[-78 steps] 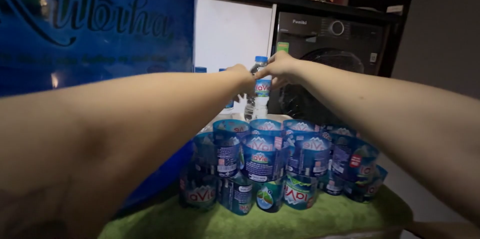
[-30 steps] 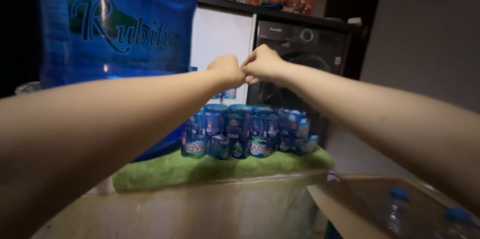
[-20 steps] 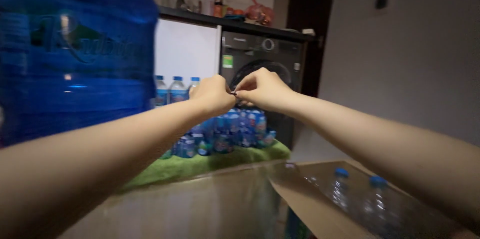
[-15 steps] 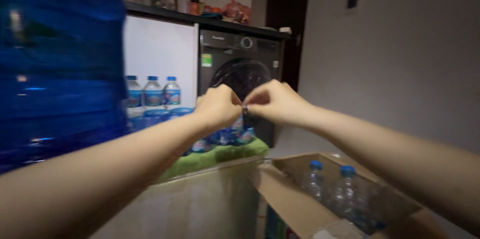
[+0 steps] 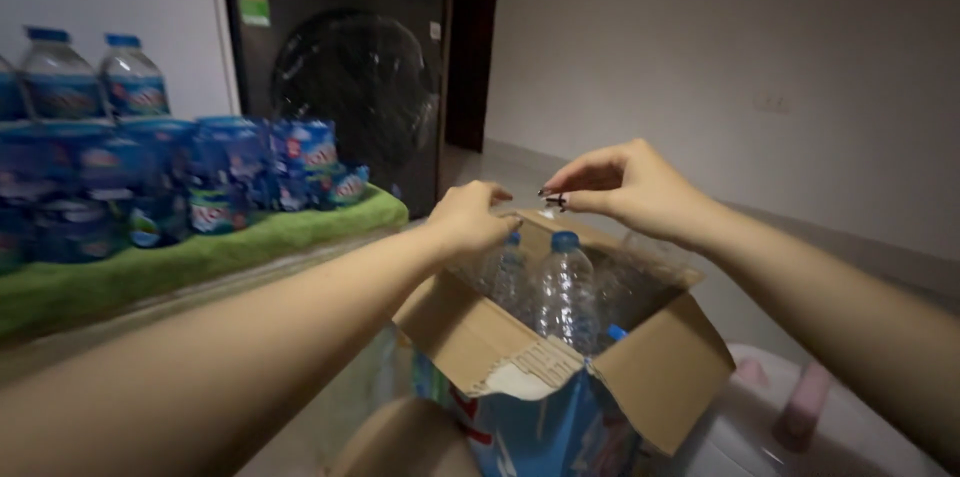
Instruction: The person fills a plastic water bottle from a large water dispenser and then wraps a plastic label around the bottle by hand.
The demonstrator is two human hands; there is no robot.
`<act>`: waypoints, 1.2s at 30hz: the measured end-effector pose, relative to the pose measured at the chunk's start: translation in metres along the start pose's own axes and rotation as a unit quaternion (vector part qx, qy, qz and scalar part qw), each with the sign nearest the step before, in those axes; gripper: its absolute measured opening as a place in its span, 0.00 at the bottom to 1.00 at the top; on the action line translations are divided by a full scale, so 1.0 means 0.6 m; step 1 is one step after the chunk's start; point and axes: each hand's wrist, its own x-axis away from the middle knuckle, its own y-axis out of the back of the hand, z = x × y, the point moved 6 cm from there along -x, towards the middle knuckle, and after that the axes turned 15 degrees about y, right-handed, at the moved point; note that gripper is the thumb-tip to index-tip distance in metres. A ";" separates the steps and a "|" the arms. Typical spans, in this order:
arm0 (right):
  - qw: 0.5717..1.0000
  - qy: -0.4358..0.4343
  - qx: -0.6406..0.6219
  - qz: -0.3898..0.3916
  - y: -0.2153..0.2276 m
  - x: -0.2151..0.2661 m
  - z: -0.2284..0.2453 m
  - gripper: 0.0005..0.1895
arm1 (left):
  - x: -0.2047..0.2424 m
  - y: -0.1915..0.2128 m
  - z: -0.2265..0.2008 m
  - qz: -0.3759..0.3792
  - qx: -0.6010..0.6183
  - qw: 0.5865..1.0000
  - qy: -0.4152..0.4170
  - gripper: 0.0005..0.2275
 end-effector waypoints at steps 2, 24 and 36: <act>1.000 -0.015 0.006 0.012 -0.014 0.010 -0.022 0.14 | -0.018 -0.026 -0.004 0.002 -0.008 1.000 0.004 0.23; 0.987 0.040 0.153 0.025 -0.080 0.018 -0.029 0.12 | -0.023 -0.025 0.018 -0.041 0.056 0.993 0.091 0.21; 0.997 -0.028 -0.070 0.014 -0.169 -0.032 0.074 0.36 | 0.147 0.189 0.112 -0.052 0.527 0.827 0.189 0.29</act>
